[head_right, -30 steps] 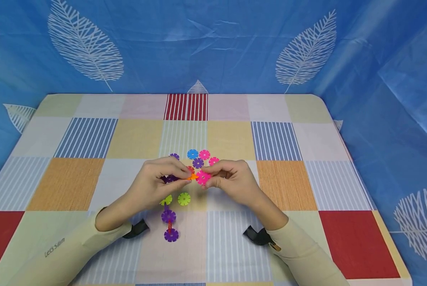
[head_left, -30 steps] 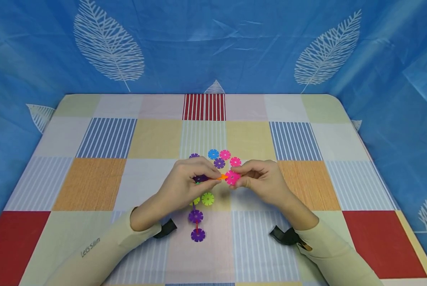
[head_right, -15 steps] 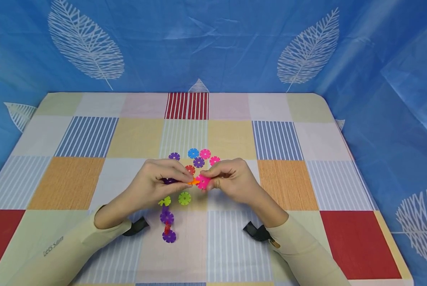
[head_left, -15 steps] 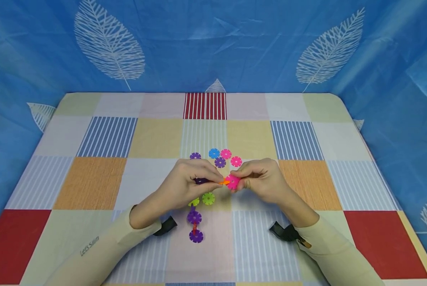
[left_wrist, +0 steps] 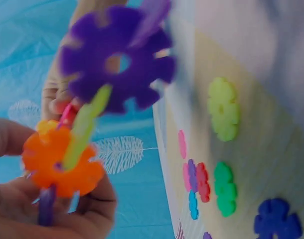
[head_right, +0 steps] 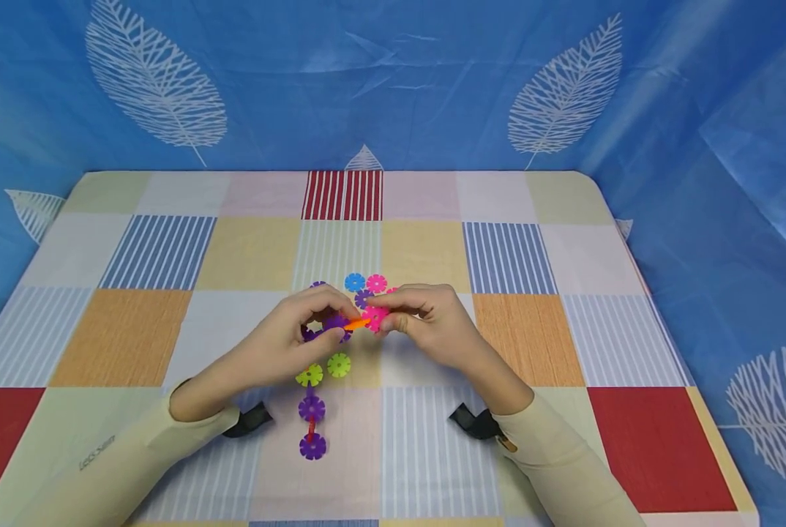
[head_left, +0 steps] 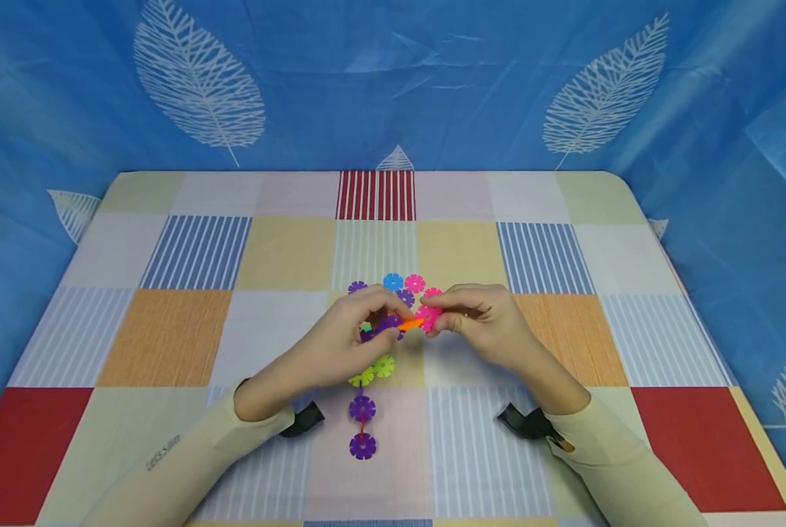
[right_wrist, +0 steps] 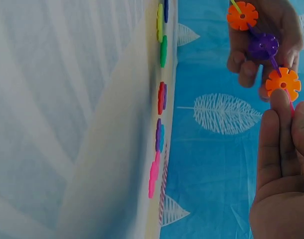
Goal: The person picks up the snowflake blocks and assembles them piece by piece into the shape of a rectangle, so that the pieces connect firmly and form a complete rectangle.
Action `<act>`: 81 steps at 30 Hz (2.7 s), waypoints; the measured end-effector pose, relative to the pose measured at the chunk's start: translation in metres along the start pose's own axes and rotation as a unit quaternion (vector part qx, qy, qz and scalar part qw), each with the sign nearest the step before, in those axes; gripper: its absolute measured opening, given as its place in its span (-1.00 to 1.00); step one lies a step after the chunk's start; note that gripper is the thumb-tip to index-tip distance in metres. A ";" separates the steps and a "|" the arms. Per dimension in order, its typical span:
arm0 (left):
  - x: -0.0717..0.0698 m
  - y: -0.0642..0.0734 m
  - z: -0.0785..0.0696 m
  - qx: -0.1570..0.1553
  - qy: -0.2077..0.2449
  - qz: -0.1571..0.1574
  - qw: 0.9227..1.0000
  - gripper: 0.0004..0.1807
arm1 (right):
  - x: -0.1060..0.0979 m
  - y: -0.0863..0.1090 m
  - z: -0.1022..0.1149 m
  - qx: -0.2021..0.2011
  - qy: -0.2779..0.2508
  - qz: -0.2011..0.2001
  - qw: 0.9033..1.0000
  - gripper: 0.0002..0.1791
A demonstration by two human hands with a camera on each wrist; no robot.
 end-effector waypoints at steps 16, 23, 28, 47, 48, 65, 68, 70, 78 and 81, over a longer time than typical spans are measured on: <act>-0.008 0.003 0.003 -0.095 0.035 0.135 0.986 -0.76 | 0.023 0.003 -0.002 0.047 -0.014 0.062 0.997 -0.70; -0.006 0.003 0.004 -0.103 0.033 0.113 0.988 -0.96 | 0.027 0.003 0.004 0.036 0.075 0.059 0.995 -0.69; -0.008 0.003 0.004 -0.105 0.030 0.100 0.989 -0.94 | 0.027 0.006 0.024 0.015 0.227 0.042 0.973 -0.72; -0.010 0.004 0.009 -0.136 0.018 0.076 0.988 -0.96 | 0.132 0.057 0.050 -0.008 0.413 0.276 0.868 -0.69; -0.010 0.004 0.010 -0.139 0.017 0.075 0.987 -0.95 | 0.133 0.058 0.050 -0.008 0.420 0.271 0.866 -0.70; -0.011 0.003 0.012 -0.153 0.007 0.075 0.985 -0.95 | 0.143 0.063 0.040 -0.134 0.386 0.326 0.852 -0.93; -0.011 0.003 0.012 -0.155 0.006 0.075 0.985 -0.95 | 0.143 0.064 0.037 -0.150 0.410 0.337 0.834 -0.94; -0.012 0.004 0.012 -0.157 0.006 0.074 0.985 -0.96 | 0.142 0.063 0.036 -0.156 0.429 0.339 0.823 -0.97; -0.022 0.005 0.011 -0.156 0.017 0.072 0.985 -0.93 | 0.122 0.056 0.034 -0.128 0.470 0.347 0.802 -0.86; -0.023 0.005 0.012 -0.165 0.028 0.068 0.983 -0.93 | 0.109 0.054 0.031 -0.104 0.460 0.350 0.809 -0.91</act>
Point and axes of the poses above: each hand's wrist, its own y-axis away from the middle knuckle, its own x-axis out of the palm, z = x × y, the point moved 2 cm from there along -y, towards the middle knuckle, and after that the axes turned 2 degrees about -y, right-handed, at the moved point
